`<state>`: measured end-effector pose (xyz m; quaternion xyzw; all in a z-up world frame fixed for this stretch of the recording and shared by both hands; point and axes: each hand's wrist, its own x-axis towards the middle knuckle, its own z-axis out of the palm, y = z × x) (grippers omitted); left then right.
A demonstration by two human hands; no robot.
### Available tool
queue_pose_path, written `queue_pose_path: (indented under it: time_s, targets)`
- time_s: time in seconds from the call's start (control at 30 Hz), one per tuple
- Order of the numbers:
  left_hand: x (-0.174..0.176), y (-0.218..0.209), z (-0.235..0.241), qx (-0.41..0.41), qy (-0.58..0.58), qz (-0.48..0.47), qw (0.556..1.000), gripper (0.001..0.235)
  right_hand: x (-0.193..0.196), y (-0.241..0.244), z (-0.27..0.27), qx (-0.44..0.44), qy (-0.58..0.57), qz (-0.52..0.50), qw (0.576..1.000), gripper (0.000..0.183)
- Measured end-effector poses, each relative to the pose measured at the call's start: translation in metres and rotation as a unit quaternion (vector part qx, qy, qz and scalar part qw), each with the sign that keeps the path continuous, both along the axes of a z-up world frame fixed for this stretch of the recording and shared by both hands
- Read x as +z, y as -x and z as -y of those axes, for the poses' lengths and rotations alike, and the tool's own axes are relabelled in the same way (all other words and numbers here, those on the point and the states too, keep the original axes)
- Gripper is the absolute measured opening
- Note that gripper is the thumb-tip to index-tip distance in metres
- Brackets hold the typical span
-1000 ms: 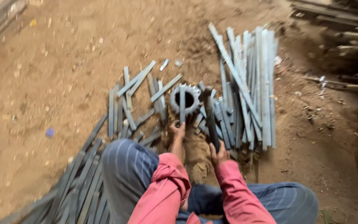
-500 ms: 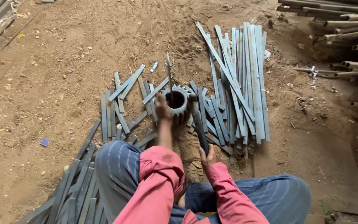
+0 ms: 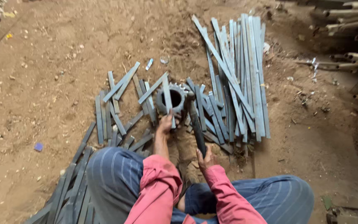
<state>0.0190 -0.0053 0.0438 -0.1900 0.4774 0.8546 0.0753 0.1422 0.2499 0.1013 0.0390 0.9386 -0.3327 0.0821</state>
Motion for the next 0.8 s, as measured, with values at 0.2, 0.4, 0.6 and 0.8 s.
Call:
queue_pose_path:
  time_s: [0.2,0.4,0.6,0.8]
  targets:
    - [-0.031,0.009,-0.016,0.108,0.114,0.191,0.969,0.060,-0.008,0.000,-0.006,-0.006,0.015,0.004,1.000,0.052]
    - [0.012,0.012,0.003,0.044,0.042,0.066,0.996,0.046,0.006,-0.004,0.002,-0.008,0.011,-0.010,1.000,0.048]
    - [0.135,0.012,0.014,-0.003,0.026,-0.007,1.000,0.046,0.037,-0.008,0.012,-0.004,0.048,-0.014,0.999,0.046]
    - [0.101,0.024,0.015,-0.021,0.020,0.009,1.000,0.044,0.019,-0.007,0.001,-0.003,0.047,0.025,0.999,0.048]
